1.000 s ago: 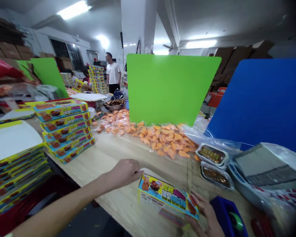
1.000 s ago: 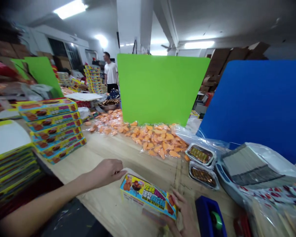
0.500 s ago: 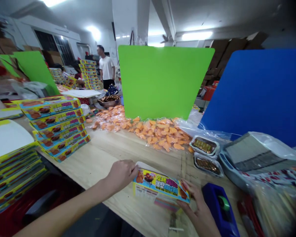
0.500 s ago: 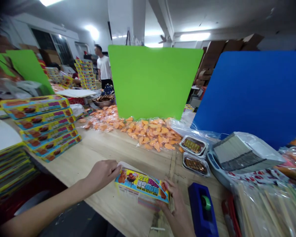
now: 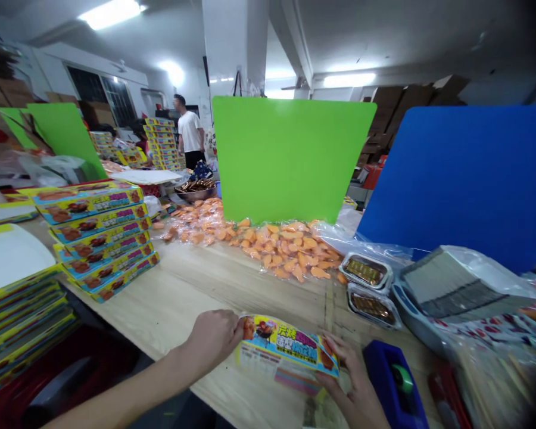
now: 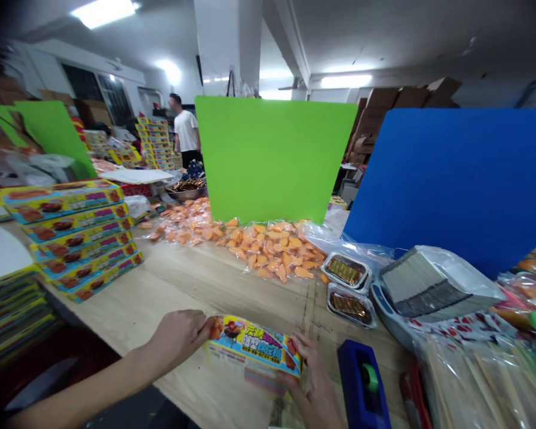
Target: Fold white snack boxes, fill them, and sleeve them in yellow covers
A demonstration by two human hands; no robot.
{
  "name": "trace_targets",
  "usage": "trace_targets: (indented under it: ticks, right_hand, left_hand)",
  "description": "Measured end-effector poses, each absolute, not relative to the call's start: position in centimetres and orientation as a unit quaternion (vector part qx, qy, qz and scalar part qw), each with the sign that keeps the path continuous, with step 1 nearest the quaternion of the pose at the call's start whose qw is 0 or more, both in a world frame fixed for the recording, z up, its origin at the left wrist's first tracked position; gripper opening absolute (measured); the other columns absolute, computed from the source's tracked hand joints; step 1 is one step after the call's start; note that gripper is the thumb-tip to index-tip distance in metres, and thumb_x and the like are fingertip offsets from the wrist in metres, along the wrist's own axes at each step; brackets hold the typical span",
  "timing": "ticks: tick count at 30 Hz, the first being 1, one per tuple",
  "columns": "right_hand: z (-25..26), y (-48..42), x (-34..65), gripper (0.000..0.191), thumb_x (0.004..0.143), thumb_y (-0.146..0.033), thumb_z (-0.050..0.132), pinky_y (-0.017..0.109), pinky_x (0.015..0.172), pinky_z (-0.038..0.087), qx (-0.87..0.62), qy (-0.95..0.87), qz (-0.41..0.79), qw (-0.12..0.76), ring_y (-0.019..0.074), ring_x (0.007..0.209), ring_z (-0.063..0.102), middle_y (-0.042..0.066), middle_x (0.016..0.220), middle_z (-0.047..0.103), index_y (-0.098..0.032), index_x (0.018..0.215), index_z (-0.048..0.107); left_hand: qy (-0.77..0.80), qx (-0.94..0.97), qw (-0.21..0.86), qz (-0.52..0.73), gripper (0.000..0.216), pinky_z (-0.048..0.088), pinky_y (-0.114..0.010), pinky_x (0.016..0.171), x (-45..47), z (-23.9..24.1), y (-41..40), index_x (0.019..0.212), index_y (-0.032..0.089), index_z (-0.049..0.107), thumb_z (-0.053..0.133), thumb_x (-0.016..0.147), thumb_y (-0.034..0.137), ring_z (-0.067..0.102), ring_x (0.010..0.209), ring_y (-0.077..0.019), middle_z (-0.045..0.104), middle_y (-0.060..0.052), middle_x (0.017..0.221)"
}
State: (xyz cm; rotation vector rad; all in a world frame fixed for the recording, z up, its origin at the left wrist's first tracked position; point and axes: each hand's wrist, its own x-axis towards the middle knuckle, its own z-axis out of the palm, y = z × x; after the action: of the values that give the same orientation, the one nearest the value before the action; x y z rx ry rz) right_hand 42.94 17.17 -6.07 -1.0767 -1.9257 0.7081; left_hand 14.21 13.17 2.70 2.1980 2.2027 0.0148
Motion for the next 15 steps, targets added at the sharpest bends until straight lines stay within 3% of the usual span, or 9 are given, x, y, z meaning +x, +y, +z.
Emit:
trace_targets:
  ticks: [2,4,6,8,11,15]
  right_hand:
    - [-6.2,17.0,42.8,0.04,0.079,-0.038,0.056,0.044,0.097,0.042,-0.428,-0.744,0.285,0.427,0.0274,0.12,0.046,0.011,0.129,0.05,-0.023,0.116,0.051]
    - [-6.3,16.8,42.2,0.039,0.079,-0.041,0.055,0.044,0.097,0.041,-0.417,-0.728,0.284,0.464,0.0286,0.12,0.046,0.013,0.13,0.049,-0.022,0.113,0.052]
    - [-6.1,16.5,41.0,0.036,0.08,-0.043,0.053,0.043,0.095,0.043,-0.414,-0.704,0.283,0.503,0.0284,0.118,0.048,0.015,0.129,0.049,-0.021,0.108,0.053]
    - [-5.7,16.2,39.4,0.03,0.081,-0.044,0.053,0.04,0.089,0.046,-0.438,-0.651,0.286,0.55,0.0274,0.113,0.052,0.016,0.124,0.052,-0.02,0.1,0.053]
    - [-5.3,15.8,37.3,0.026,0.078,-0.043,0.057,0.036,0.08,0.049,-0.482,-0.555,0.292,0.611,0.026,0.101,0.059,0.015,0.112,0.061,-0.019,0.087,0.053]
    - [-5.7,16.0,36.6,0.026,0.073,-0.04,0.064,0.035,0.077,0.05,-0.448,-0.48,0.339,0.674,0.0267,0.099,0.06,0.013,0.109,0.064,-0.017,0.083,0.058]
  left_hand:
    - [0.711,0.701,0.03,0.032,0.043,0.047,-0.034,0.063,14.1,1.7,12.8,0.077,0.015,0.062,0.025,0.09,0.032,0.063,0.075,-0.0257,0.066,-0.013,0.078]
    - [0.701,0.697,0.072,0.132,0.037,0.049,-0.035,0.067,14.0,0.6,12.6,0.092,0.016,0.059,0.027,0.09,0.033,0.062,0.086,-0.0251,0.063,-0.015,0.098]
    - [0.642,0.692,0.143,0.298,0.035,0.05,-0.036,0.078,14.1,-0.7,12.7,0.115,0.017,0.048,0.029,0.09,0.032,0.057,0.101,-0.0224,0.047,-0.017,0.127]
    - [0.558,0.669,0.224,0.437,0.039,0.043,-0.038,0.093,14.7,-1.9,13.0,0.127,0.021,0.039,0.03,0.09,0.03,0.049,0.115,-0.0207,0.033,-0.015,0.14]
    - [0.521,0.585,0.322,0.532,0.03,0.034,-0.042,0.102,15.8,-3.1,13.3,0.112,0.023,0.055,0.037,0.088,0.03,0.041,0.123,-0.0238,0.043,-0.011,0.133]
    - [0.498,0.494,0.385,0.6,0.019,0.042,-0.037,0.089,17.1,-3.5,13.2,0.092,0.02,0.063,0.052,0.081,0.031,0.05,0.11,-0.0254,0.051,-0.009,0.119]
